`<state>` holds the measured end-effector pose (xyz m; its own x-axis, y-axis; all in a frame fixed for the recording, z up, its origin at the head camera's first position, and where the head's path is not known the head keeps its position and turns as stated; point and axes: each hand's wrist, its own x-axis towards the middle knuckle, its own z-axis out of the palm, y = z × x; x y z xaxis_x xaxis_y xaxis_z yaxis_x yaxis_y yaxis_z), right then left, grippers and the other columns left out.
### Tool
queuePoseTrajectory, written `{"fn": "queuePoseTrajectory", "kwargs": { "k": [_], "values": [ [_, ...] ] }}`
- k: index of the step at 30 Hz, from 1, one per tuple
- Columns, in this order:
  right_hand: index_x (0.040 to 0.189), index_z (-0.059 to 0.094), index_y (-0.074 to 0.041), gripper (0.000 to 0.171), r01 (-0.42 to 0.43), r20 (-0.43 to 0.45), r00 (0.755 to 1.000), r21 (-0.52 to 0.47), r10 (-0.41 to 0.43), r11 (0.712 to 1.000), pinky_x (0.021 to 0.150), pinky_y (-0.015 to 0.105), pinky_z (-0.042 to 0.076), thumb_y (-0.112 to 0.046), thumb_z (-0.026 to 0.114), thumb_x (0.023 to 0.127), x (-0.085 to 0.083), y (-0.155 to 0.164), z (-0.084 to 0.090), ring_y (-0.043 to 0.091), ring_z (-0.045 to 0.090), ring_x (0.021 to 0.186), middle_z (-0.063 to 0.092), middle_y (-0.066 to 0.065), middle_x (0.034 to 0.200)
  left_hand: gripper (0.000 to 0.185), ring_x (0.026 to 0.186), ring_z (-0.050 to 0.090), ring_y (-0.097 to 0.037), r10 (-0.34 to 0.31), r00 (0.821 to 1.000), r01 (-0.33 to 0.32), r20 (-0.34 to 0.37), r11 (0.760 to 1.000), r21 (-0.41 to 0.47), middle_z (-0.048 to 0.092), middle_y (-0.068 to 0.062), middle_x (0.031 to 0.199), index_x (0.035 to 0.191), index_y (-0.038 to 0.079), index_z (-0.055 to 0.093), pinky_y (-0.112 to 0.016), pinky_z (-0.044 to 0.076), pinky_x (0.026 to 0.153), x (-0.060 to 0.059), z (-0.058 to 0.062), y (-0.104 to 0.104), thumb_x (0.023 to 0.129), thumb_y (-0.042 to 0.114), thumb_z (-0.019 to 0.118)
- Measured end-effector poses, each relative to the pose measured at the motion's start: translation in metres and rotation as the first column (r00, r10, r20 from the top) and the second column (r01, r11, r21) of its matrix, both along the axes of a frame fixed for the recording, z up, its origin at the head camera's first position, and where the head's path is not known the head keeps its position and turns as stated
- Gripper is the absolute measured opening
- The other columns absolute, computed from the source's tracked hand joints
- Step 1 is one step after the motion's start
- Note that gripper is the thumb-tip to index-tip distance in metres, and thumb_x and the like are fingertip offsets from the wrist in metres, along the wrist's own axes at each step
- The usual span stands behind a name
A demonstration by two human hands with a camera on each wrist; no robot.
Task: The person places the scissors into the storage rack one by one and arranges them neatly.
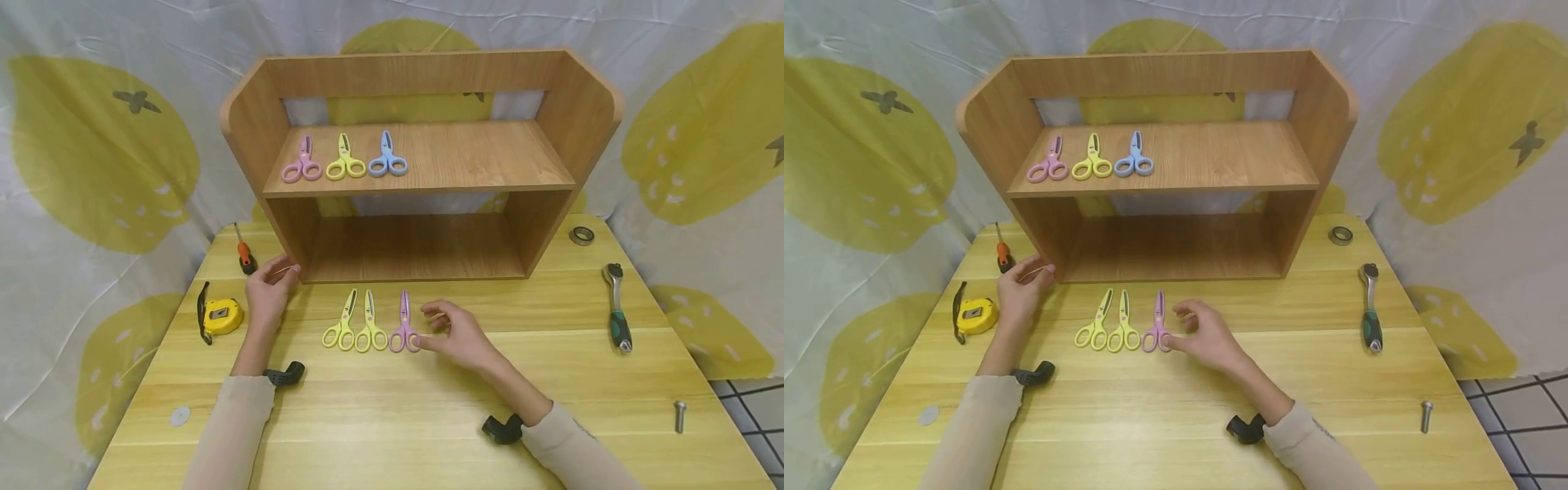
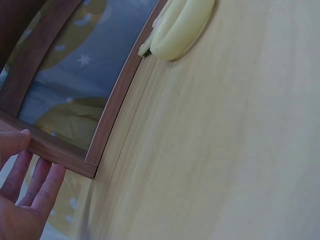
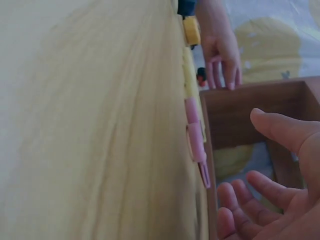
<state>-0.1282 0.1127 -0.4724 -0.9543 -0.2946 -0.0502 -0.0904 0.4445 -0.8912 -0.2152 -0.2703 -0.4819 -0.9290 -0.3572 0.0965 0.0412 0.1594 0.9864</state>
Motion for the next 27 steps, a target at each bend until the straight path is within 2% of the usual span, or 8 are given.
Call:
{"fn": "queuePoseTrajectory", "kwargs": {
  "k": [3, 10, 17, 21, 27],
  "values": [
    [0.135, 0.063, -0.008, 0.063, -0.004, 0.002, 1.000, 0.005, 0.004, 1.000, 0.086, 0.035, 0.055, -0.022, 0.090, 0.080, 0.000, -0.002, -0.002, 0.025, 0.064, 0.108, 0.067, 0.010, 0.127, 0.040, 0.099, 0.071, -0.005, -0.009, 1.000, 0.009, -0.009, 1.000, 0.005, 0.073, -0.010, 0.123, 0.131, 0.010, 0.071, -0.015, 0.061, 0.080, -0.001, 0.001, 0.000, 0.092, 0.013, 0.079],
    [0.132, 0.064, -0.004, 0.063, -0.028, -0.014, 0.999, 0.018, 0.029, 0.999, 0.094, 0.043, 0.055, -0.025, 0.091, 0.079, -0.001, -0.007, -0.010, 0.025, 0.064, 0.107, 0.068, 0.011, 0.124, 0.043, 0.099, 0.070, -0.003, -0.008, 0.999, 0.007, 0.049, 1.000, 0.016, 0.071, -0.012, 0.128, 0.135, 0.009, 0.068, -0.019, 0.061, 0.085, 0.001, 0.005, 0.001, 0.093, 0.010, 0.077],
    [0.127, 0.067, -0.003, 0.058, -0.041, -0.030, 0.999, 0.040, 0.042, 0.998, 0.092, 0.040, 0.055, -0.021, 0.092, 0.078, -0.004, -0.011, -0.014, 0.022, 0.061, 0.102, 0.068, 0.008, 0.116, 0.041, 0.100, 0.071, -0.004, -0.003, 0.999, 0.002, 0.037, 1.000, 0.004, 0.071, -0.011, 0.127, 0.134, 0.010, 0.069, -0.018, 0.062, 0.082, -0.001, 0.003, 0.000, 0.093, 0.013, 0.077],
    [0.124, 0.068, -0.003, 0.059, -0.053, -0.061, 0.996, 0.085, 0.058, 0.995, 0.087, 0.034, 0.052, -0.022, 0.094, 0.075, -0.004, -0.013, -0.019, 0.020, 0.056, 0.097, 0.065, 0.007, 0.107, 0.041, 0.101, 0.071, -0.005, -0.004, 1.000, 0.003, 0.019, 1.000, 0.006, 0.072, -0.009, 0.125, 0.132, 0.011, 0.071, -0.015, 0.061, 0.080, -0.001, 0.003, 0.000, 0.092, 0.015, 0.079],
    [0.121, 0.071, -0.007, 0.059, -0.039, -0.102, 0.993, 0.164, 0.056, 0.986, 0.083, 0.030, 0.048, -0.026, 0.096, 0.071, -0.003, -0.016, -0.026, 0.018, 0.053, 0.094, 0.062, 0.002, 0.103, 0.039, 0.101, 0.071, -0.005, 0.003, 1.000, -0.003, 0.017, 1.000, -0.014, 0.073, -0.005, 0.122, 0.130, 0.012, 0.072, -0.014, 0.060, 0.079, 0.001, 0.002, 0.001, 0.092, 0.017, 0.079]
  ]
}}
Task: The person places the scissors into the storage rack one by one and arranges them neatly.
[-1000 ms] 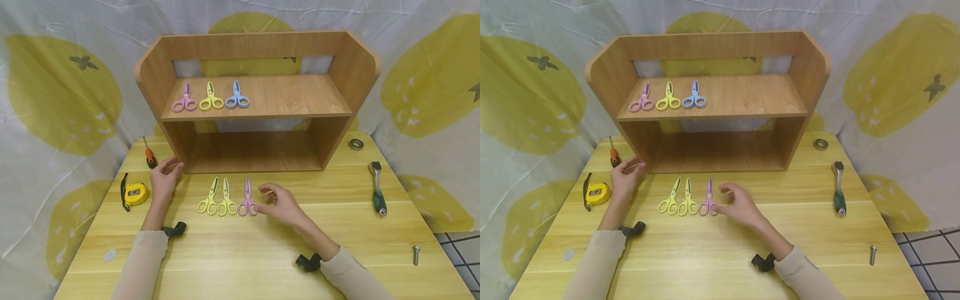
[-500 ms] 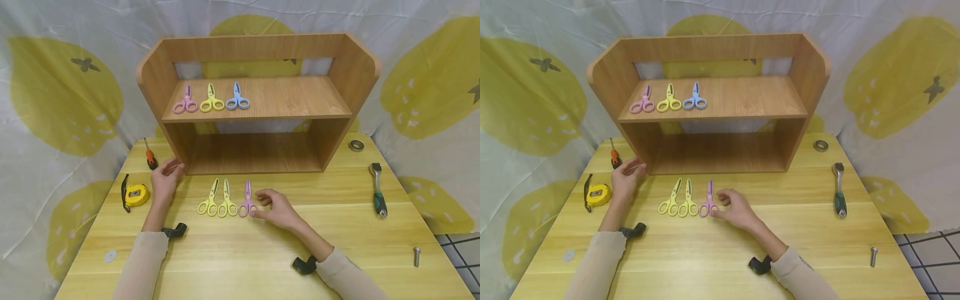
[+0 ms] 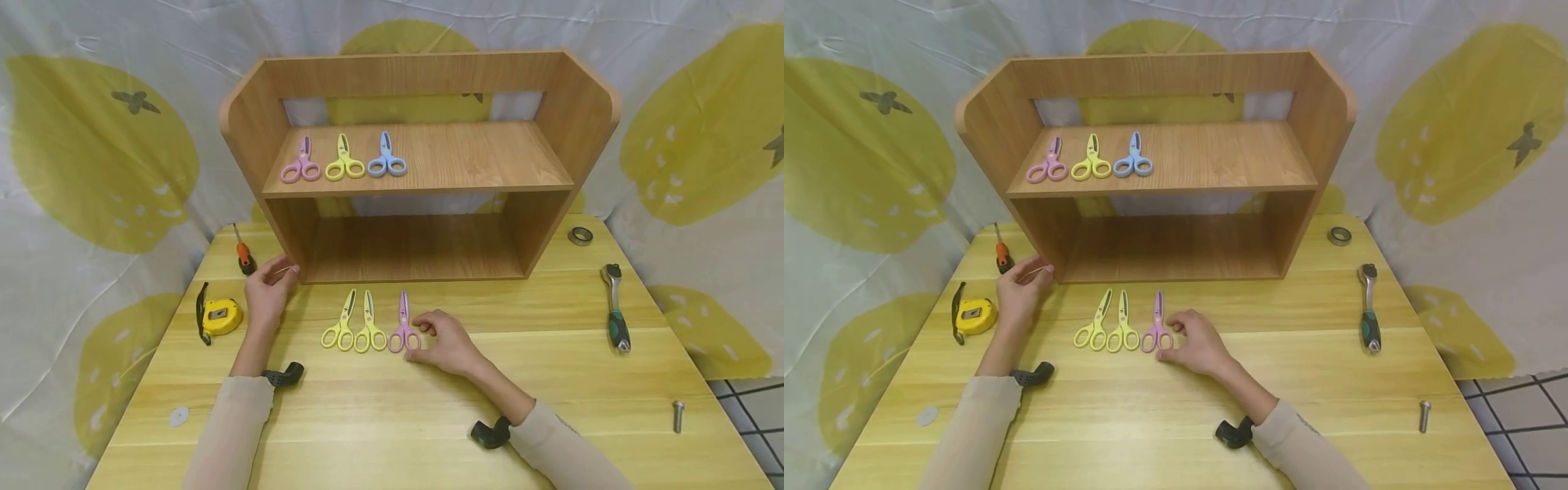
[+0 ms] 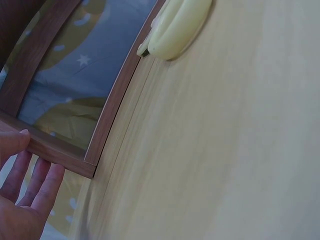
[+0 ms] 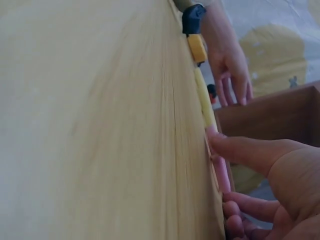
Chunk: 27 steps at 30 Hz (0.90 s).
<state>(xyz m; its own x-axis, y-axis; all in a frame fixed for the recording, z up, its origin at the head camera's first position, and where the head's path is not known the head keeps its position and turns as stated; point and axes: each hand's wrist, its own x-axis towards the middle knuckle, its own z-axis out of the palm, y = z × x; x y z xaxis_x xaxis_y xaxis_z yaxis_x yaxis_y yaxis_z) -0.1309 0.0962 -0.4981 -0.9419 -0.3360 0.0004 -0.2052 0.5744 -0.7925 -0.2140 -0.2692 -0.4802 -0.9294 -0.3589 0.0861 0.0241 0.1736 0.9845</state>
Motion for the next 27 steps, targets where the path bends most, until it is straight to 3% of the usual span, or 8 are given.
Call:
{"fn": "queuePoseTrajectory", "kwargs": {
  "k": [6, 10, 14, 20, 24, 27],
  "values": [
    [0.113, 0.073, -0.013, 0.047, 0.026, -0.021, 0.999, 0.057, -0.025, 0.998, 0.080, 0.030, 0.047, -0.025, 0.095, 0.073, 0.001, -0.004, 0.000, 0.016, 0.053, 0.091, 0.062, -0.001, 0.098, 0.040, 0.101, 0.070, -0.005, -0.004, 1.000, 0.004, 0.003, 1.000, -0.005, 0.073, -0.004, 0.121, 0.131, 0.013, 0.071, -0.013, 0.060, 0.079, 0.001, 0.000, 0.000, 0.092, 0.018, 0.080],
    [0.108, 0.075, -0.012, 0.039, 0.044, -0.008, 0.999, 0.053, -0.044, 0.998, 0.081, 0.030, 0.047, -0.022, 0.093, 0.074, 0.002, -0.005, 0.005, 0.017, 0.055, 0.090, 0.064, -0.001, 0.097, 0.040, 0.097, 0.072, -0.006, -0.014, 1.000, 0.015, -0.024, 0.999, 0.050, 0.073, -0.006, 0.118, 0.129, 0.009, 0.072, -0.016, 0.061, 0.078, 0.001, -0.001, 0.000, 0.091, 0.014, 0.080],
    [0.109, 0.074, -0.008, 0.037, 0.054, 0.039, 0.998, 0.000, -0.054, 0.999, 0.078, 0.028, 0.053, -0.017, 0.090, 0.077, 0.002, -0.003, 0.011, 0.014, 0.061, 0.087, 0.070, 0.000, 0.094, 0.040, 0.095, 0.073, -0.006, -0.021, 0.999, 0.025, -0.046, 0.996, 0.090, 0.073, -0.005, 0.115, 0.129, 0.007, 0.071, -0.018, 0.063, 0.078, 0.001, -0.001, 0.001, 0.090, 0.011, 0.080],
    [0.117, 0.068, -0.003, 0.037, 0.027, 0.141, 0.990, -0.113, -0.011, 0.993, 0.060, 0.024, 0.056, -0.007, 0.082, 0.083, 0.002, 0.003, 0.016, 0.012, 0.068, 0.073, 0.074, 0.001, 0.084, 0.041, 0.095, 0.073, -0.005, -0.019, 0.999, 0.023, -0.037, 0.995, 0.092, 0.074, -0.002, 0.113, 0.130, 0.007, 0.071, -0.019, 0.063, 0.078, 0.001, -0.001, 0.001, 0.090, 0.011, 0.080],
    [0.119, 0.068, -0.004, 0.036, 0.038, 0.177, 0.984, -0.146, -0.012, 0.989, 0.060, 0.024, 0.055, -0.007, 0.081, 0.086, 0.003, 0.006, 0.017, 0.012, 0.068, 0.074, 0.073, 0.001, 0.083, 0.040, 0.095, 0.073, -0.004, -0.015, 0.999, 0.018, -0.033, 0.996, 0.086, 0.074, -0.001, 0.113, 0.129, 0.008, 0.072, -0.019, 0.063, 0.078, 0.000, -0.002, 0.000, 0.090, 0.011, 0.080],
    [0.120, 0.069, -0.005, 0.035, 0.051, 0.187, 0.982, -0.168, -0.019, 0.984, 0.063, 0.026, 0.057, -0.008, 0.080, 0.087, 0.004, 0.007, 0.021, 0.013, 0.069, 0.076, 0.075, 0.001, 0.085, 0.039, 0.094, 0.073, -0.004, -0.017, 1.000, 0.019, -0.017, 0.996, 0.085, 0.074, -0.001, 0.113, 0.129, 0.007, 0.072, -0.019, 0.063, 0.077, 0.002, 0.004, 0.001, 0.091, 0.009, 0.079]
  ]
}}
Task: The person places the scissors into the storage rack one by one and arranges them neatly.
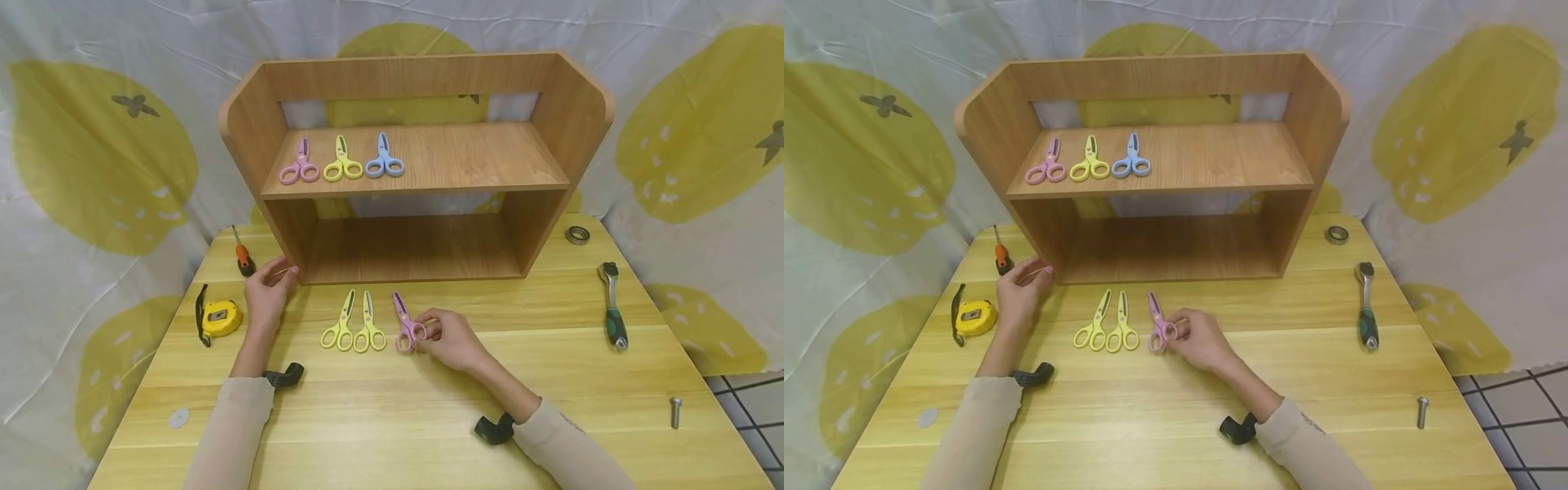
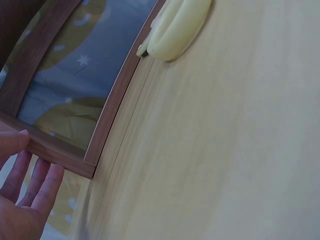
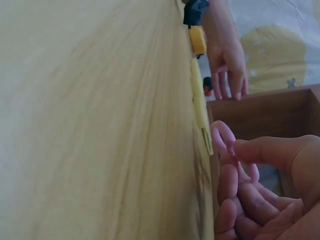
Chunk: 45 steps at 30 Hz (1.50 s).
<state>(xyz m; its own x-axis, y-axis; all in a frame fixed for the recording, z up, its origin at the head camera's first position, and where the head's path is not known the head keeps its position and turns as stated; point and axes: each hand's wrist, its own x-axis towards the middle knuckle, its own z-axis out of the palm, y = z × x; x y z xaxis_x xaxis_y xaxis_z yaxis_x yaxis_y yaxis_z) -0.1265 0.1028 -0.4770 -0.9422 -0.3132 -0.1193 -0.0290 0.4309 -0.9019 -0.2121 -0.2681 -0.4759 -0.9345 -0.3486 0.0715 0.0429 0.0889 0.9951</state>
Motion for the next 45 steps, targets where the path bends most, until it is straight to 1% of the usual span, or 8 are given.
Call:
{"fn": "queuePoseTrajectory", "kwargs": {
  "k": [4, 8, 14, 19, 23, 30, 37, 45],
  "values": [
    [0.122, 0.069, -0.007, 0.036, 0.022, 0.000, 1.000, -0.036, -0.022, 0.999, 0.068, 0.029, 0.059, -0.007, 0.079, 0.087, 0.004, 0.003, 0.011, 0.016, 0.071, 0.080, 0.076, 0.001, 0.088, 0.039, 0.095, 0.072, -0.004, 0.003, 1.000, -0.003, 0.020, 1.000, 0.007, 0.074, 0.000, 0.114, 0.129, 0.007, 0.071, -0.020, 0.063, 0.079, -0.001, 0.000, -0.001, 0.091, 0.008, 0.078],
    [0.123, 0.070, -0.008, 0.037, 0.032, -0.042, 0.999, -0.056, -0.035, 0.998, 0.070, 0.027, 0.058, -0.006, 0.080, 0.087, 0.005, 0.009, 0.025, 0.015, 0.071, 0.081, 0.076, 0.001, 0.088, 0.039, 0.096, 0.072, -0.004, 0.012, 1.000, -0.012, 0.018, 1.000, 0.008, 0.074, 0.001, 0.113, 0.129, 0.008, 0.072, -0.019, 0.063, 0.079, -0.004, -0.006, -0.003, 0.091, 0.009, 0.079],
    [0.124, 0.069, -0.009, 0.040, 0.030, -0.106, 0.994, -0.078, -0.038, 0.996, 0.070, 0.025, 0.056, -0.015, 0.083, 0.087, 0.006, 0.022, 0.056, 0.019, 0.068, 0.079, 0.078, 0.002, 0.087, 0.039, 0.096, 0.072, -0.003, 0.016, 1.000, -0.015, 0.025, 1.000, -0.012, 0.074, 0.000, 0.115, 0.129, 0.009, 0.072, -0.018, 0.062, 0.079, -0.004, -0.004, -0.002, 0.091, 0.010, 0.079],
    [0.125, 0.069, -0.013, 0.042, 0.030, -0.131, 0.991, -0.099, -0.042, 0.995, 0.061, 0.024, 0.050, -0.021, 0.085, 0.087, 0.009, 0.034, 0.083, 0.022, 0.068, 0.079, 0.078, 0.003, 0.088, 0.040, 0.096, 0.072, -0.003, 0.015, 0.999, -0.014, 0.040, 1.000, -0.013, 0.074, 0.000, 0.115, 0.131, 0.008, 0.071, -0.019, 0.062, 0.080, -0.003, -0.002, -0.001, 0.092, 0.009, 0.078],
    [0.124, 0.069, -0.016, 0.041, 0.029, -0.163, 0.985, -0.122, -0.049, 0.992, 0.058, 0.024, 0.046, -0.021, 0.085, 0.086, 0.012, 0.042, 0.103, 0.021, 0.069, 0.078, 0.077, 0.003, 0.088, 0.040, 0.097, 0.072, -0.003, 0.012, 0.999, -0.012, 0.048, 1.000, 0.000, 0.074, 0.000, 0.115, 0.131, 0.008, 0.071, -0.019, 0.063, 0.080, -0.002, -0.002, 0.000, 0.091, 0.009, 0.078],
    [0.121, 0.071, -0.015, 0.038, 0.022, -0.263, 0.963, -0.170, -0.066, 0.985, 0.062, 0.025, 0.049, -0.016, 0.085, 0.086, 0.012, 0.054, 0.136, 0.019, 0.070, 0.079, 0.075, 0.004, 0.087, 0.041, 0.097, 0.072, -0.003, 0.005, 0.999, -0.004, 0.049, 1.000, -0.008, 0.074, -0.001, 0.118, 0.132, 0.009, 0.070, -0.021, 0.063, 0.082, -0.003, -0.004, -0.002, 0.092, 0.011, 0.078],
    [0.123, 0.070, -0.006, 0.038, 0.023, -0.345, 0.934, -0.203, -0.094, 0.979, 0.068, 0.023, 0.057, -0.008, 0.083, 0.087, 0.000, 0.063, 0.163, 0.015, 0.070, 0.079, 0.076, 0.000, 0.089, 0.040, 0.097, 0.072, -0.004, 0.008, 1.000, -0.008, 0.030, 1.000, -0.009, 0.074, 0.001, 0.116, 0.131, 0.011, 0.071, -0.019, 0.063, 0.079, -0.004, -0.007, -0.003, 0.091, 0.012, 0.079],
    [0.126, 0.069, -0.003, 0.040, 0.093, -0.415, 0.895, -0.187, -0.164, 0.978, 0.063, 0.017, 0.055, -0.012, 0.082, 0.089, -0.032, 0.065, 0.190, 0.011, 0.067, 0.077, 0.077, -0.006, 0.089, 0.039, 0.095, 0.072, -0.003, 0.012, 1.000, -0.012, 0.020, 0.999, -0.032, 0.075, 0.004, 0.113, 0.129, 0.011, 0.072, -0.019, 0.063, 0.078, -0.002, -0.005, -0.002, 0.091, 0.013, 0.080]
  ]
}}
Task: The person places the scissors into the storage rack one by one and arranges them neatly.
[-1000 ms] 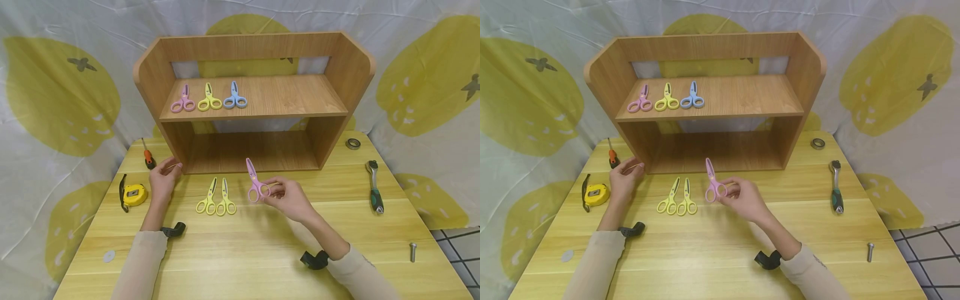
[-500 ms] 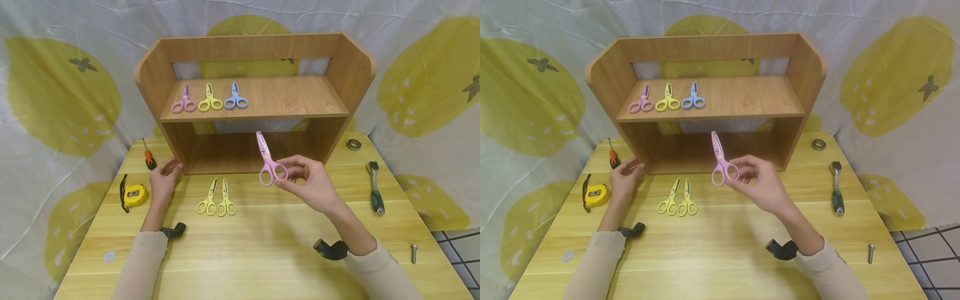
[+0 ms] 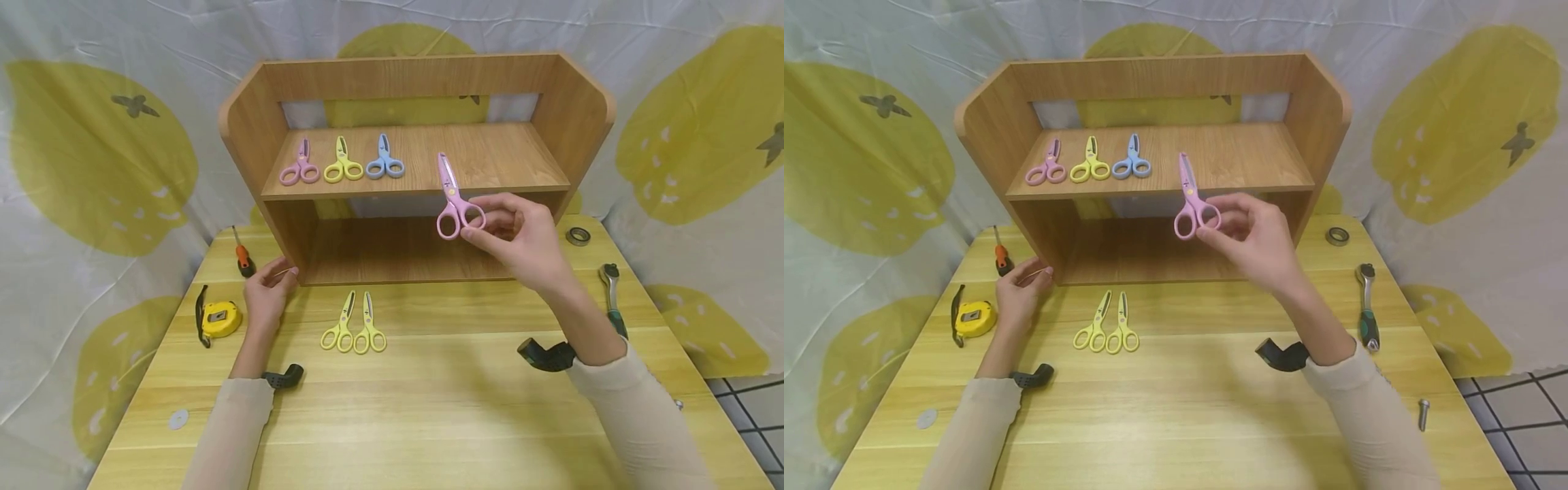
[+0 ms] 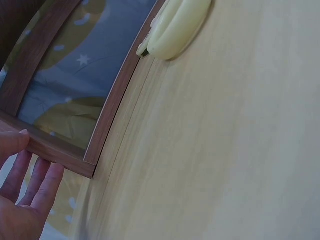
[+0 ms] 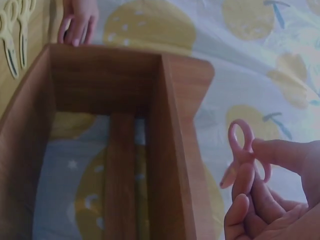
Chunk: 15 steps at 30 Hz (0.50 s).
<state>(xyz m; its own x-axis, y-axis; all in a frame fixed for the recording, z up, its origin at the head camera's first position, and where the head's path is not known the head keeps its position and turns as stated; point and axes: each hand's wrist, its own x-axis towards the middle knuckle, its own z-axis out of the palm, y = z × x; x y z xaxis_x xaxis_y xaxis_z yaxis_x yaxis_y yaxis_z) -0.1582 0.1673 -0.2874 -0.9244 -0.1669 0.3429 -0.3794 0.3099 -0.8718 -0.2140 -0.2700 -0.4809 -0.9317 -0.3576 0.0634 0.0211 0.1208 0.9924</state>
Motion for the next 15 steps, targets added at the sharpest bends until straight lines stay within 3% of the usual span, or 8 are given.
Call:
{"fn": "queuePoseTrajectory", "kwargs": {
  "k": [12, 15],
  "values": [
    [0.128, 0.072, -0.014, 0.043, 0.121, 0.029, 0.992, 0.141, -0.126, 0.983, 0.054, 0.025, 0.037, -0.028, 0.083, 0.090, -0.057, -0.009, 0.035, 0.011, 0.052, 0.072, 0.073, -0.007, 0.081, 0.042, 0.099, 0.071, -0.005, -0.005, 1.000, 0.005, -0.001, 1.000, -0.008, 0.074, -0.005, 0.120, 0.133, 0.011, 0.071, -0.017, 0.062, 0.080, 0.001, -0.001, 0.000, 0.091, 0.015, 0.080],
    [0.129, 0.071, -0.013, 0.044, 0.124, 0.062, 0.989, 0.155, -0.134, 0.980, 0.056, 0.024, 0.040, -0.029, 0.082, 0.090, -0.071, -0.012, 0.037, 0.010, 0.055, 0.073, 0.072, -0.006, 0.080, 0.042, 0.099, 0.071, -0.004, -0.012, 1.000, 0.012, 0.008, 1.000, 0.001, 0.074, -0.004, 0.120, 0.133, 0.009, 0.070, -0.018, 0.062, 0.081, 0.003, 0.005, 0.002, 0.092, 0.013, 0.079]
  ]
}}
